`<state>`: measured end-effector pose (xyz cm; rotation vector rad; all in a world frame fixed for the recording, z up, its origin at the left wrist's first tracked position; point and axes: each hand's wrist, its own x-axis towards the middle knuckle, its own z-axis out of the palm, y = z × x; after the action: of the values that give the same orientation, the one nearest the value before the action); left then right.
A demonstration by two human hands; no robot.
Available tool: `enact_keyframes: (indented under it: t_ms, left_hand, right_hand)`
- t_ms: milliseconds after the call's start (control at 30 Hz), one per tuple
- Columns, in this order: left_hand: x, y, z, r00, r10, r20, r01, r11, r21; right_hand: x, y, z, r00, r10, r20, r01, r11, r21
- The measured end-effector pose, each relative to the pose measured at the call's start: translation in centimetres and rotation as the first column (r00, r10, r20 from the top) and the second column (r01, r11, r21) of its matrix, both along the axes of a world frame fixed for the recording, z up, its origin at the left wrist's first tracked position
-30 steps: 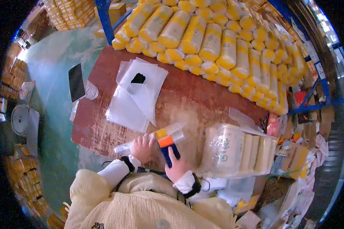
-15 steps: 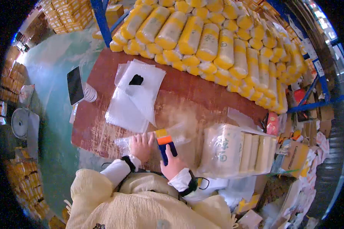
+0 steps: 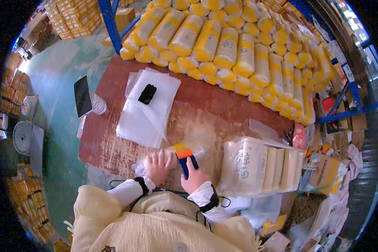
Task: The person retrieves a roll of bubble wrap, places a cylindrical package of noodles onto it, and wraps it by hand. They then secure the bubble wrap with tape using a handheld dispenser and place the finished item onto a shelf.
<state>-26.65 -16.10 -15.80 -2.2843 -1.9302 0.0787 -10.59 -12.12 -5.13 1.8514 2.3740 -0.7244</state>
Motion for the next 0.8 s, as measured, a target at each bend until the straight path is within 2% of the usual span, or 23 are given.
enact_keyframes:
  t_ms: [33, 67, 167, 200, 300, 333, 367, 433, 467, 567, 600, 667, 700, 733, 800]
  left_hand:
    - [0.2, 0.0, -0.1, 0.997, -0.004, -0.081, 0.006, 1.0, 0.03]
    - [0.1, 0.6, -0.2, 1.0, 0.016, 0.021, -0.015, 0.999, -0.052]
    - [-1.6, 2.4, 2.4, 0.961, 0.038, 0.275, 0.076, 0.917, -0.393]
    - [-2.0, 3.3, 3.1, 0.956, 0.085, 0.279, 0.068, 0.865, -0.498]
    - [-4.1, 6.3, 5.1, 0.826, 0.336, 0.452, 0.172, 0.613, -0.771]
    - [-4.4, 6.2, 5.0, 0.784, 0.362, 0.505, 0.189, 0.636, -0.748]
    - [-4.0, 5.6, 4.9, 0.854, 0.237, 0.464, 0.117, 0.78, -0.615]
    - [-2.1, 2.6, 3.9, 0.958, 0.019, 0.285, 0.057, 0.965, -0.256]
    - [-0.9, 1.3, 3.0, 0.99, 0.012, 0.138, 0.001, 0.996, -0.092]
    - [0.0, 2.0, 2.6, 0.997, 0.076, 0.031, -0.068, 0.976, -0.209]
    - [-0.4, 3.2, 5.4, 0.985, 0.115, 0.128, -0.054, 0.914, -0.403]
    - [-2.1, 3.9, 3.5, 0.969, 0.046, 0.243, 0.069, 0.894, -0.444]
    - [-2.8, 4.8, 4.0, 0.955, 0.013, 0.298, 0.129, 0.882, -0.452]
    - [-3.4, 6.0, 5.1, 0.874, 0.224, 0.431, 0.136, 0.74, -0.659]
    - [-4.1, 6.5, 4.9, 0.794, 0.333, 0.508, 0.195, 0.652, -0.733]
  right_hand:
    - [0.8, -0.8, -1.3, 0.998, 0.021, -0.053, -0.019, 0.998, 0.055]
    - [1.6, -2.1, -2.0, 0.994, 0.043, -0.103, -0.033, 0.994, 0.105]
    - [4.3, -4.0, -1.8, 0.983, 0.168, -0.078, -0.149, 0.967, 0.208]
    - [4.7, -4.3, -2.3, 0.986, 0.149, -0.074, -0.132, 0.972, 0.192]
    - [2.5, -2.4, -0.9, 0.998, 0.052, -0.025, -0.053, 0.998, -0.017]
    - [1.9, -1.7, -1.2, 0.996, 0.019, -0.083, -0.021, 0.999, -0.034]
    - [1.3, -1.2, -0.7, 0.997, 0.015, -0.081, -0.017, 1.0, -0.019]
    - [0.5, -0.8, 0.3, 0.997, -0.002, -0.077, 0.002, 1.0, 0.009]
    - [0.3, -0.9, -0.2, 1.0, 0.0, -0.026, 0.001, 1.0, 0.016]
    - [0.3, -1.4, 0.3, 0.999, -0.03, -0.019, 0.029, 0.998, -0.048]
    - [1.1, -2.2, -0.6, 0.998, 0.01, -0.059, -0.008, 1.0, 0.022]
    - [3.7, -4.2, -3.7, 0.985, 0.107, -0.137, -0.08, 0.979, 0.189]
    - [4.5, -4.5, -3.8, 0.961, 0.137, -0.242, -0.079, 0.969, 0.233]
    - [4.6, -4.5, -4.1, 0.958, 0.131, -0.254, -0.074, 0.972, 0.223]
    - [4.3, -4.1, -3.7, 0.969, 0.089, -0.229, -0.058, 0.989, 0.139]
